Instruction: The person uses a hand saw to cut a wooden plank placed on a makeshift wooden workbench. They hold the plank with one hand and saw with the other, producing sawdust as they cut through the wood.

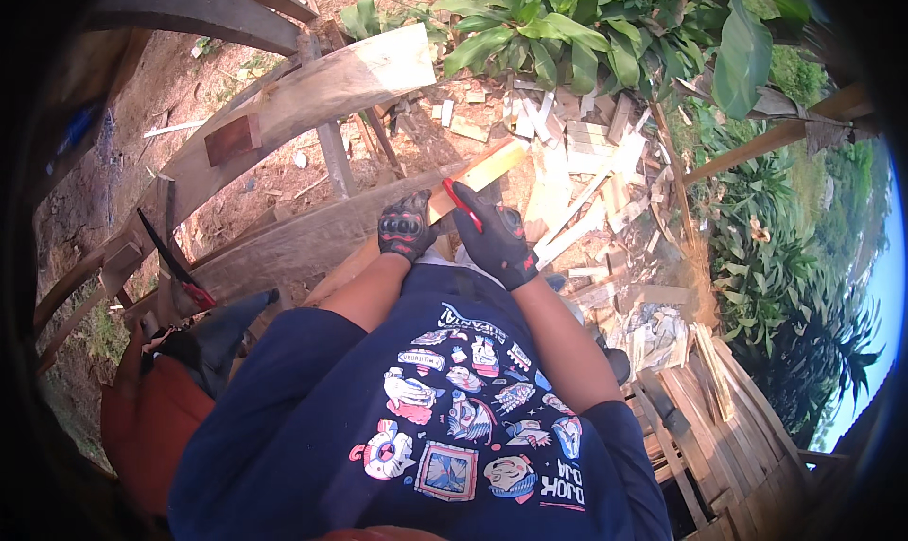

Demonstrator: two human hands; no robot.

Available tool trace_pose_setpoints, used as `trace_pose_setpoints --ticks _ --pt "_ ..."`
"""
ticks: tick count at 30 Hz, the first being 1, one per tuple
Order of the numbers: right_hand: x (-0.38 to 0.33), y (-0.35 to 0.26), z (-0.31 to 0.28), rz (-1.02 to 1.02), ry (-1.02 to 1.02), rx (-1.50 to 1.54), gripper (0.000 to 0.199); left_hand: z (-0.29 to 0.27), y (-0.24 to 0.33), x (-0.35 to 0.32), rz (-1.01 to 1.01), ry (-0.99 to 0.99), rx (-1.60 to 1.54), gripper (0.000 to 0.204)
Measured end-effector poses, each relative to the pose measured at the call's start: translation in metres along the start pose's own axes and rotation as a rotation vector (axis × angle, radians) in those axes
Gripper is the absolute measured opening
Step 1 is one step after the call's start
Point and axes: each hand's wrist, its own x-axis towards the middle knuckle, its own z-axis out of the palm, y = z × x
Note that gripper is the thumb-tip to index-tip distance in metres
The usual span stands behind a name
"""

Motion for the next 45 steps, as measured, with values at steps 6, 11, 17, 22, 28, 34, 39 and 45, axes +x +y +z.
trace_pose_setpoints --ticks 6,11,17,22,28,34,39,45 --pt "-0.055 0.006 -0.006 0.227 -0.064 0.056 0.054 -0.003 -0.003 0.002 0.159 -0.137 0.075 0.059" --pt "-0.067 0.003 -0.002 0.304 -0.024 0.135 0.056 -0.002 -0.005 0.0 0.25 -0.117 0.093 0.049" --pt "-0.07 0.016 0.011 0.144 0.185 0.121 0.045 -0.008 0.001 -0.002 0.269 -0.104 0.107 0.051" --pt "-0.077 0.029 0.022 0.09 0.287 0.143 0.044 -0.018 0.003 0.001 0.205 -0.174 0.126 0.061" --pt "-0.061 0.019 0.014 0.256 0.231 0.234 0.047 -0.032 0.002 0.015 0.169 -0.273 0.142 0.079" --pt "-0.067 0.013 0.031 0.225 0.36 0.261 0.046 -0.027 -0.008 0.034 0.162 -0.341 0.148 0.106" --pt "-0.095 -0.02 0.015 -0.052 0.582 0.162 0.043 -0.04 -0.014 0.05 0.013 -0.291 0.04 0.107" --pt "-0.166 -0.049 -0.011 0.146 0.591 0.238 0.043 -0.015 -0.041 0.055 0.126 -0.129 0.131 0.101"
